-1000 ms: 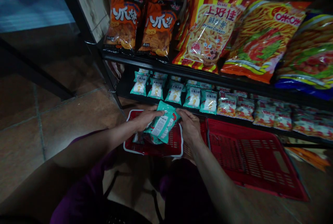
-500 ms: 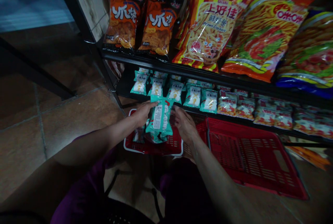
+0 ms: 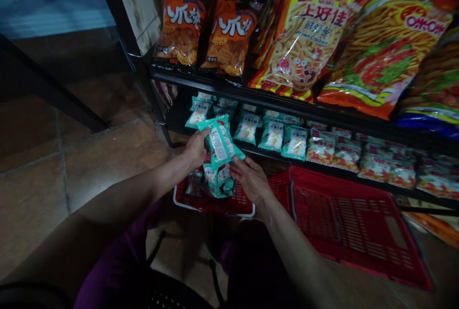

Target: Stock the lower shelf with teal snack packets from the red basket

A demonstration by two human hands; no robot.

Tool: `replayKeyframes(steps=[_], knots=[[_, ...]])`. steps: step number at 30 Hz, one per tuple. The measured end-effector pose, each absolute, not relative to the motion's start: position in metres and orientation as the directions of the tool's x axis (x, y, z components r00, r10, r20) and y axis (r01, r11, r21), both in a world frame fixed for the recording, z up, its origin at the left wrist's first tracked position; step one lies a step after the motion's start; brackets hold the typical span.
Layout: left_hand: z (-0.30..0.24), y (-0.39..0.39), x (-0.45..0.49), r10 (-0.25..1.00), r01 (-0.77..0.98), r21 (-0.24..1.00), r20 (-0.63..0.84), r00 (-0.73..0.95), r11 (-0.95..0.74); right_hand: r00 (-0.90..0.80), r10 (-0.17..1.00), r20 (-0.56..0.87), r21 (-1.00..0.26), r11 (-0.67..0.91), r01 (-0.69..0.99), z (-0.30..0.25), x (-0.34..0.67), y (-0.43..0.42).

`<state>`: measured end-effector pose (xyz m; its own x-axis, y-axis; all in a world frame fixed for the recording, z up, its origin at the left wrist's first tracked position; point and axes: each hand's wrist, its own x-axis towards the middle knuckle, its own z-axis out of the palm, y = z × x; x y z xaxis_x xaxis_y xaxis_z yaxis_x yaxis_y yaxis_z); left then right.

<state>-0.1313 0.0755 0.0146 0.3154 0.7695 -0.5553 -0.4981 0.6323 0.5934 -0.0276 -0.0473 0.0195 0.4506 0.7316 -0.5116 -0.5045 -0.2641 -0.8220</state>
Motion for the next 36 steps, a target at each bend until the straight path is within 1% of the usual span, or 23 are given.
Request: replayKeyframes(steps=[4, 9, 15, 19, 22, 24, 26, 28, 31, 36], knots=[[0.018, 0.075, -0.133, 0.732, -0.503, 0.544, -0.592, 0.337, 0.672, 0.481, 0.739, -0.472, -0.854, -0.247, -0.458, 0.019, -0.03, -0.048], [0.023, 0.074, -0.134, 0.668, -0.464, 0.492, -0.637, 0.385, 0.737, 0.518, 0.748, -0.415, -0.899, -0.249, -0.36, 0.017, -0.032, -0.049], [0.026, 0.073, -0.133, 0.688, -0.493, 0.487, -0.589, 0.425, 0.721, 0.564, 0.755, -0.333, -0.94, -0.219, -0.263, 0.015, -0.032, -0.051], [0.026, 0.072, -0.134, 0.719, -0.476, 0.538, -0.527, 0.454, 0.695, 0.559, 0.759, -0.333, -0.942, -0.242, -0.232, 0.015, -0.033, -0.051], [0.024, 0.072, -0.134, 0.757, -0.496, 0.572, -0.495, 0.426, 0.653, 0.571, 0.756, -0.322, -0.945, -0.217, -0.245, 0.018, -0.035, -0.051], [0.023, 0.072, -0.133, 0.784, -0.519, 0.587, -0.469, 0.407, 0.621, 0.604, 0.73, -0.321, -0.94, -0.17, -0.296, 0.019, -0.036, -0.05], [0.021, 0.072, -0.132, 0.797, -0.527, 0.598, -0.451, 0.401, 0.604, 0.619, 0.7, -0.355, -0.92, -0.145, -0.363, 0.021, -0.036, -0.049], [0.021, 0.071, -0.132, 0.797, -0.518, 0.606, -0.445, 0.408, 0.604, 0.608, 0.684, -0.403, -0.896, -0.158, -0.415, 0.021, -0.035, -0.048], [0.023, 0.069, -0.132, 0.788, -0.496, 0.613, -0.449, 0.421, 0.615, 0.575, 0.68, -0.455, -0.873, -0.213, -0.44, 0.022, -0.033, -0.047], [0.027, 0.067, -0.131, 0.789, -0.491, 0.618, -0.458, 0.409, 0.614, 0.579, 0.676, -0.457, -0.878, -0.238, -0.416, 0.023, -0.032, -0.048]])
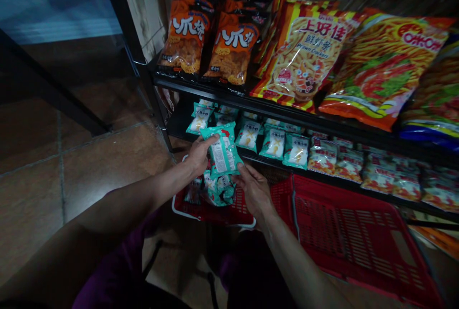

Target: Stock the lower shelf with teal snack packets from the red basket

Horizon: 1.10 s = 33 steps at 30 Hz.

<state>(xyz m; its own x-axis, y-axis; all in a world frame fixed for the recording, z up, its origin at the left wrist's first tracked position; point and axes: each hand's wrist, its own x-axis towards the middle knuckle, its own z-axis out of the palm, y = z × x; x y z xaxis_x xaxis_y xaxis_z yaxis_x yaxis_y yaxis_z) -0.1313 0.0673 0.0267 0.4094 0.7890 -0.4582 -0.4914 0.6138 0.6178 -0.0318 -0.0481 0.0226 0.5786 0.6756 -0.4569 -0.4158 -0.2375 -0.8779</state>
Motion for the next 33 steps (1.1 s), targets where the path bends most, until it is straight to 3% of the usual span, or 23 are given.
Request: replayKeyframes(steps=[10, 16, 23, 27, 33], knots=[[0.031, 0.069, -0.134, 0.71, -0.429, 0.57, -0.499, 0.497, 0.701, 0.628, 0.618, -0.473, -0.868, -0.203, -0.454, 0.028, -0.032, -0.048], [0.025, 0.072, -0.133, 0.704, -0.414, 0.572, -0.54, 0.461, 0.709, 0.64, 0.594, -0.487, -0.859, -0.197, -0.472, 0.023, -0.026, -0.046], [0.018, 0.074, -0.132, 0.775, -0.46, 0.625, -0.539, 0.33, 0.631, 0.498, 0.653, -0.571, -0.767, -0.209, -0.606, 0.02, -0.025, -0.047], [0.019, 0.076, -0.132, 0.777, -0.468, 0.626, -0.56, 0.288, 0.625, 0.408, 0.705, -0.58, -0.758, -0.283, -0.588, 0.018, -0.031, -0.05], [0.018, 0.076, -0.132, 0.769, -0.477, 0.614, -0.578, 0.272, 0.629, 0.427, 0.718, -0.549, -0.794, -0.289, -0.535, 0.012, -0.037, -0.051]])
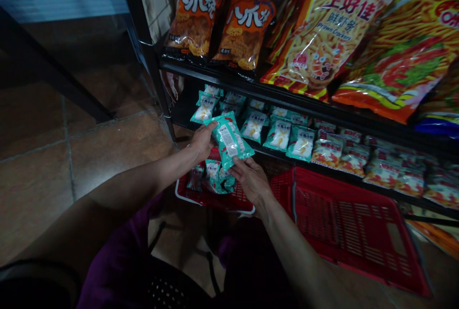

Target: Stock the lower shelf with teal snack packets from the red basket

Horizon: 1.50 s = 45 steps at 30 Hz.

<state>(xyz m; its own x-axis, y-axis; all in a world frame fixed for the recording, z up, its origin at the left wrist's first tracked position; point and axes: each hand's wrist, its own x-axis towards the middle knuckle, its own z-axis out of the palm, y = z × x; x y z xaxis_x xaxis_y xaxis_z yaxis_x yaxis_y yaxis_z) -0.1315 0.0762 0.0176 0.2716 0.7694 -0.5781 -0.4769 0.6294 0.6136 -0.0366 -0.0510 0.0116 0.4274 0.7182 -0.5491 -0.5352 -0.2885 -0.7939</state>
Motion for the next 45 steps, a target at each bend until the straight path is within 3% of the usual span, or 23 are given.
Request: replayKeyframes(steps=[16, 22, 37, 42, 45], knots=[[0.018, 0.077, -0.133, 0.727, -0.457, 0.569, -0.586, 0.357, 0.683, 0.453, 0.672, -0.586, -0.748, -0.234, -0.621, 0.013, -0.035, -0.049], [0.022, 0.075, -0.134, 0.712, -0.429, 0.568, -0.555, 0.431, 0.703, 0.499, 0.667, -0.553, -0.786, -0.22, -0.578, 0.013, -0.039, -0.049], [0.018, 0.075, -0.134, 0.738, -0.461, 0.576, -0.545, 0.399, 0.675, 0.522, 0.695, -0.494, -0.842, -0.232, -0.488, 0.019, -0.045, -0.049], [0.016, 0.076, -0.134, 0.777, -0.466, 0.623, -0.523, 0.35, 0.628, 0.585, 0.706, -0.399, -0.915, -0.268, -0.301, -0.001, -0.036, -0.052], [0.015, 0.075, -0.132, 0.794, -0.465, 0.645, -0.527, 0.304, 0.607, 0.702, 0.704, -0.11, -0.956, -0.268, 0.119, -0.008, -0.028, -0.053]])
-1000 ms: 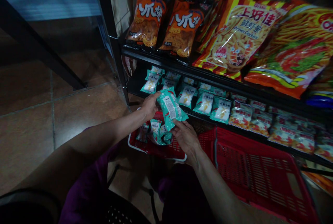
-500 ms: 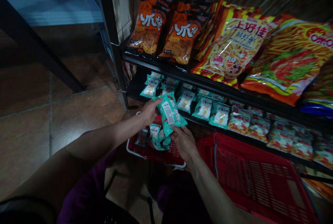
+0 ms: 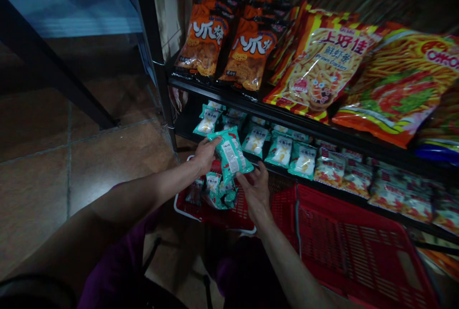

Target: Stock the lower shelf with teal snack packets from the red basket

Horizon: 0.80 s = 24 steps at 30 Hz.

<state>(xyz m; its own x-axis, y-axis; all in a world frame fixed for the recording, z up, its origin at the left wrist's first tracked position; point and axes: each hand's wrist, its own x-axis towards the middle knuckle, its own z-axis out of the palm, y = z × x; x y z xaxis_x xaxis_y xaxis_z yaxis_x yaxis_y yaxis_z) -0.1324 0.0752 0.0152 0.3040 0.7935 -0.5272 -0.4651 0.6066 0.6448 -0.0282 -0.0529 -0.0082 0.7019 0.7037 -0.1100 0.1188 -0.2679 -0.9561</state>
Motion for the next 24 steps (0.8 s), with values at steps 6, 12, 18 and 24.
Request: replayKeyframes(steps=[6, 12, 18, 24], knots=[[0.013, 0.072, -0.13, 0.812, -0.427, 0.693, -0.528, 0.248, 0.581, 0.233, 0.894, 0.384, -0.501, -0.01, 0.865, 0.005, -0.029, -0.056], [0.019, 0.064, -0.132, 0.794, -0.371, 0.702, -0.546, 0.268, 0.608, 0.163, 0.946, 0.281, -0.507, 0.002, 0.862, 0.003, -0.037, -0.059], [0.026, 0.057, -0.137, 0.79, -0.301, 0.742, -0.486, 0.374, 0.599, 0.314, 0.93, 0.193, -0.642, -0.122, 0.757, 0.001, -0.039, -0.058], [0.03, 0.056, -0.138, 0.793, -0.289, 0.76, -0.453, 0.407, 0.582, 0.47, 0.882, 0.042, -0.815, -0.241, 0.527, 0.001, -0.037, -0.055]])
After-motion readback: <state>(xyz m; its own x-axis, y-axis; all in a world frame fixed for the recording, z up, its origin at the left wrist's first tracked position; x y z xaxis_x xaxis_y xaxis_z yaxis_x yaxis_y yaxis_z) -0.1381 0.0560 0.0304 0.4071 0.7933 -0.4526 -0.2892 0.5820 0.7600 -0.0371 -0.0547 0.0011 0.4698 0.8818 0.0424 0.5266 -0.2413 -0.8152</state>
